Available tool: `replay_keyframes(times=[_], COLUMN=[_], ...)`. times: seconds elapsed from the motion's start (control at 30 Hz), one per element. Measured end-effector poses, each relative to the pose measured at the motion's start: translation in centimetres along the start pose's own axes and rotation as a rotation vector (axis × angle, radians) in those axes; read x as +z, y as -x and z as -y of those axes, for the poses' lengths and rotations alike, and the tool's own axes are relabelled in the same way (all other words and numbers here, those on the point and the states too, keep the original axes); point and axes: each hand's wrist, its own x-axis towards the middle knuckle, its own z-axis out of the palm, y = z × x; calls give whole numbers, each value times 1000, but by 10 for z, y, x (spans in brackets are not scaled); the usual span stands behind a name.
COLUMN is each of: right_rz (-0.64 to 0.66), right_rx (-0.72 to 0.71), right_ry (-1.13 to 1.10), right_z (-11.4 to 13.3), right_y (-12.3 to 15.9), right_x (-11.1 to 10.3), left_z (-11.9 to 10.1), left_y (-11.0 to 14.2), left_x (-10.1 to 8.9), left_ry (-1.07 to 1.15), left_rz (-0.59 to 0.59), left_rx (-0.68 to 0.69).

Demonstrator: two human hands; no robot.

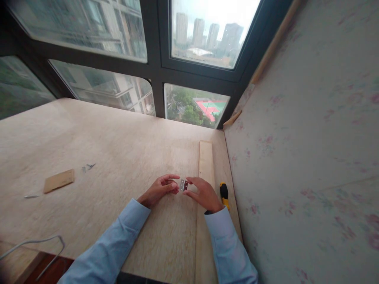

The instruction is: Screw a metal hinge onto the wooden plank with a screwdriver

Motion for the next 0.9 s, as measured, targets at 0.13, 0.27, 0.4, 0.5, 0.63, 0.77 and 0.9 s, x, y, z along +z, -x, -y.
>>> replay_keyframes(times=[0.13,0.27,0.4,0.5,0.63,0.77,0.9], right_rz=[-27,-109,-146,-143,-126,-105,-115], right_rx=[81,176,265,296,324,379,392], right_ry=[34,96,146,150,141,149,169], right_z=[-8,-20,-31,-32,-24,-16,-6], right_y=[1,3,4,4,3,4,7], right_x=[-7,-17,-24,-24,-26,-31,-36], left_z=[-1,2,10,22,49,75,85], left_y=[1,0,0,8,24,30,29], left_x=[3,4,10,32,78,107,108], left_ry=[-1,-49,-231,-624,-1166,-1457,-1549], left_rz=[-13,-35,-44,-67,49,337,401], left_rx=[-10,6,85,239,547,792,846])
